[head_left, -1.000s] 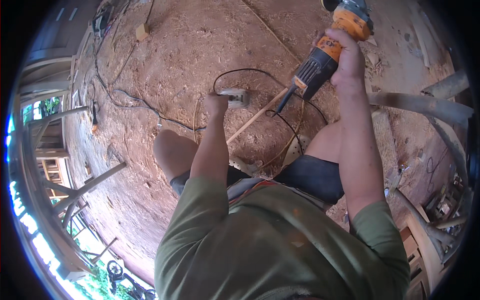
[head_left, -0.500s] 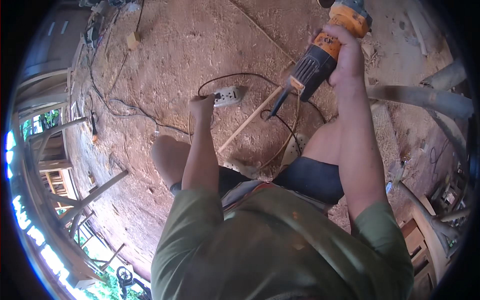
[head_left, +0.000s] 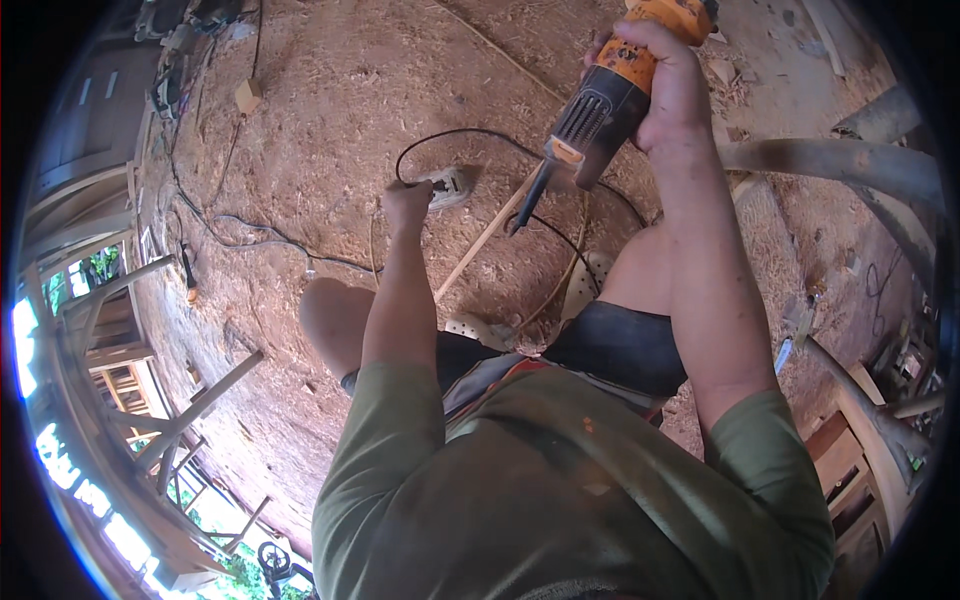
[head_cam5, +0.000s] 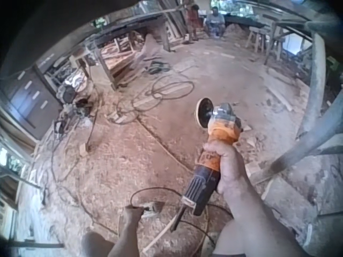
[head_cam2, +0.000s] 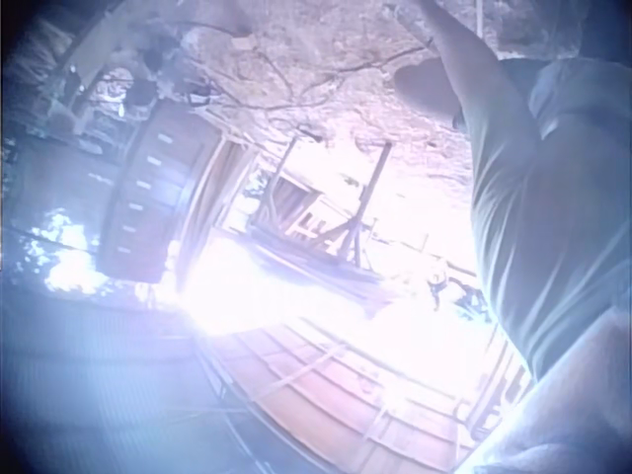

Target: The person mixes wood filler with a spatula on a board, then checks a wooden block and uses an angle grinder to smooth a long wooden strip.

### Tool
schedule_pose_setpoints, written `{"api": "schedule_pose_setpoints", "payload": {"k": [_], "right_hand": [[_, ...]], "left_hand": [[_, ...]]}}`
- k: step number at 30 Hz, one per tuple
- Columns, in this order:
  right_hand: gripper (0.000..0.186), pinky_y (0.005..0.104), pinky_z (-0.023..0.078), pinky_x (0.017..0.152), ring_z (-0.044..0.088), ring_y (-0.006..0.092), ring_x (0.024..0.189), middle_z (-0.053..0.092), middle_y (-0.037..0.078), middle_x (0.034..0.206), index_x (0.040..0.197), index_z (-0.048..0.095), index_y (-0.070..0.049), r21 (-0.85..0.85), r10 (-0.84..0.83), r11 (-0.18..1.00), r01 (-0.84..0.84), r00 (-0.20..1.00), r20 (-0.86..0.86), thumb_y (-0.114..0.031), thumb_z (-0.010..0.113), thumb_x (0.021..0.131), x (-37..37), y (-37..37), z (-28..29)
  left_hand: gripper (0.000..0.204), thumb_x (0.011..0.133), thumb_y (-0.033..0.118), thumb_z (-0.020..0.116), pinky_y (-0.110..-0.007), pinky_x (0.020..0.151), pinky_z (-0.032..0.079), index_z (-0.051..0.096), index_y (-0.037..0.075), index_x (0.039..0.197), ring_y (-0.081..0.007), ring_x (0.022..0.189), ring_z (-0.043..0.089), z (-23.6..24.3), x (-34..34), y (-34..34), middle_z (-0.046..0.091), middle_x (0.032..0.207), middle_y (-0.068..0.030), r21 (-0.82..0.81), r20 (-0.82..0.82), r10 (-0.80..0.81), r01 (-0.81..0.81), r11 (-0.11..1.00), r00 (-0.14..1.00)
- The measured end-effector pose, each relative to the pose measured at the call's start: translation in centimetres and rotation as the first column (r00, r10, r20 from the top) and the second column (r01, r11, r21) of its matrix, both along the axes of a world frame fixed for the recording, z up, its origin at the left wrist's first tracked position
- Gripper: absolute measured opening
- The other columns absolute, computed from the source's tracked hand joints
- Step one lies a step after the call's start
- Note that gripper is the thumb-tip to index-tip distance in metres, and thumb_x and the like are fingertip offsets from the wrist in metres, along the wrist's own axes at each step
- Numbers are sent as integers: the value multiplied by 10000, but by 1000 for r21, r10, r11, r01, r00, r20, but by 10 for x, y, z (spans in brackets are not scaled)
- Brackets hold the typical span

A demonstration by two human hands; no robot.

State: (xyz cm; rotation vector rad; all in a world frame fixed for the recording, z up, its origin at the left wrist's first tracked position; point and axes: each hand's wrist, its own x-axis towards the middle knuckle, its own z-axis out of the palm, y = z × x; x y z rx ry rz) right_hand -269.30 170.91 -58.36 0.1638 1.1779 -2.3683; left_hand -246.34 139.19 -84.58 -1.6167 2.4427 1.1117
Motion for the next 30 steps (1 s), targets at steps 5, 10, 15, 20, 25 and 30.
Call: {"api": "schedule_pose_setpoints", "payload": {"k": [5, 10, 15, 20, 25, 30], "right_hand": [[274, 404, 603, 702, 692, 270, 773, 658, 150, 858, 1013, 568, 7, 4, 1, 1000, -1, 1000, -6, -143, 699, 825, -1, 3, -3], [278, 393, 603, 698, 693, 266, 768, 657, 151, 853, 1020, 564, 4, 28, -56, 998, 57, 997, -47, -146, 697, 828, 0, 5, -4], [286, 390, 603, 690, 693, 268, 772, 649, 145, 854, 1028, 561, 4, 22, -30, 999, 31, 998, -57, -140, 700, 824, 1, -1, -3], [276, 394, 599, 679, 686, 267, 750, 652, 141, 849, 1001, 571, 10, -10, -31, 999, 32, 999, 42, -140, 709, 815, 3, -11, -1], [276, 376, 587, 671, 681, 256, 734, 651, 132, 823, 1004, 569, 3, 48, -38, 998, 37, 999, 21, -118, 713, 802, 9, -14, -1], [272, 367, 577, 675, 674, 245, 715, 651, 130, 814, 999, 567, -3, 48, -13, 999, 11, 999, 45, -129, 708, 803, 7, -19, 2]], "left_hand": [[333, 651, 253, 829, -418, 725, 557, 742, -30, 803, -335, 747, 726, 1, -2, 9, 724, 775, -219, -53, 21, 1, 0, 999, 1000], [358, 672, 270, 833, -433, 774, 549, 742, -38, 830, -354, 807, 726, 54, -21, 54, 730, 806, -213, -84, 51, -112, 116, 990, 992], [332, 707, 256, 808, -445, 780, 547, 742, -36, 849, -389, 817, 713, 26, -6, 56, 724, 835, -231, -212, 52, -195, 201, 956, 980], [351, 726, 278, 792, -466, 813, 540, 741, -40, 867, -413, 849, 704, 14, -13, 39, 712, 849, -264, -170, 21, -64, 67, 983, 998], [591, 692, 386, 825, -481, 845, 536, 685, -93, 1008, -421, 959, 686, 39, -17, 37, 697, 1011, -290, -195, 297, -168, 232, 953, 940], [561, 814, 440, 784, -441, 773, 540, 653, -83, 968, -300, 859, 695, 147, -38, 97, 711, 936, -190, 113, -296, 59, -26, 993, 953]]}}
